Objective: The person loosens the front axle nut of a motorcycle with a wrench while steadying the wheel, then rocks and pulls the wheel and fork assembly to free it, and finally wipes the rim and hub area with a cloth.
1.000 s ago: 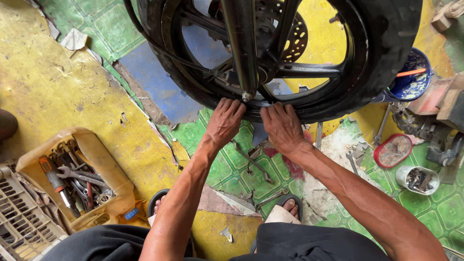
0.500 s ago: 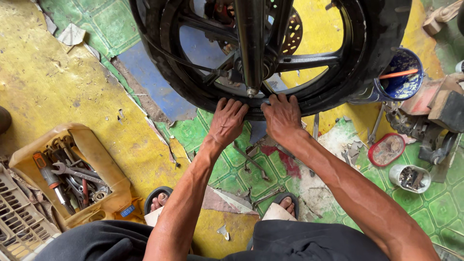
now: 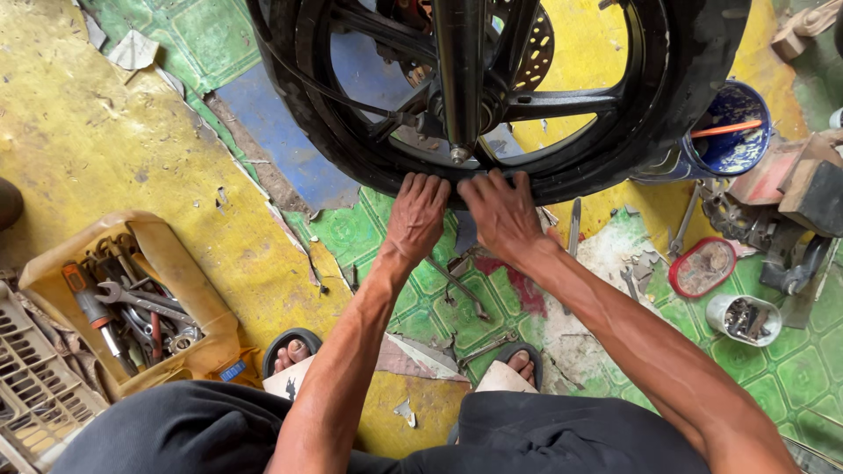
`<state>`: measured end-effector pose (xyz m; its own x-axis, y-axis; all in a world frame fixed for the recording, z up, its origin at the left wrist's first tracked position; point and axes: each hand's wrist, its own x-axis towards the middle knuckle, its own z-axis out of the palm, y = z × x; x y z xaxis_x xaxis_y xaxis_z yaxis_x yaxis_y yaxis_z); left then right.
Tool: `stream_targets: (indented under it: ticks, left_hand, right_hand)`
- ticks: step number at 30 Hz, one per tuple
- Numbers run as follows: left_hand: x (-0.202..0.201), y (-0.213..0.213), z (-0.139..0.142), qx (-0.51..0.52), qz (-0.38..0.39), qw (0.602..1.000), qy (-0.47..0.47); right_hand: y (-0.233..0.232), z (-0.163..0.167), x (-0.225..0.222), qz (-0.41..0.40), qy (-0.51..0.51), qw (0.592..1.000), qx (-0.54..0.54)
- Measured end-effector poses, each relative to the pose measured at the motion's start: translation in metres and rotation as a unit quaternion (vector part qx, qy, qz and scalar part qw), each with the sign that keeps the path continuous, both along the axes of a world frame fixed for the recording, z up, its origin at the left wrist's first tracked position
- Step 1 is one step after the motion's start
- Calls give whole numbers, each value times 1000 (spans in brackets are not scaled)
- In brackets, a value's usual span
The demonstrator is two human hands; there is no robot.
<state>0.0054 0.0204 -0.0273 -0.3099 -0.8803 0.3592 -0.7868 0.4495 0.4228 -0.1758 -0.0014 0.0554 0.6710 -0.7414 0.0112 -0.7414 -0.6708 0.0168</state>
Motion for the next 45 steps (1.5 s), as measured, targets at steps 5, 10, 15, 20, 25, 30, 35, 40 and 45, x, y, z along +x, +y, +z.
stream_targets:
  ticks: [5,10,15,20,25,30,35,40,45]
  left_hand:
    - [3,-6,5,55,-44,997,-12]
    - [-1,-11,8,72,-35,997,22]
    - [-3,-15,11,96,-27,993,56]
    - [-14,-20,20,153,2,988,31]
    - [-21,-15,19,138,-11,989,-60]
    - [-21,-1,5,-9,-7,999,-31]
    - [-23,4,-2,-4,-5,1000,8]
    - [-22,4,1,-21,0,999,46]
    - [-24,-3,7,66,0,996,62]
  right_hand:
    - [-3,-7,1,-18,-32,998,44]
    - [-5,-4,-3,-26,-11,998,49]
    - [-14,-2,8,-74,82,989,96]
    - [-30,2,22,-140,166,960,176]
    - [-35,3,22,-179,215,934,221]
    - [-24,-6,11,-143,168,969,109]
    - [-12,-10,-5,-69,118,990,28]
    - [-8,-1,-23,32,-15,999,-29]
    - [-9,-1,-17,-13,10,1000,12]
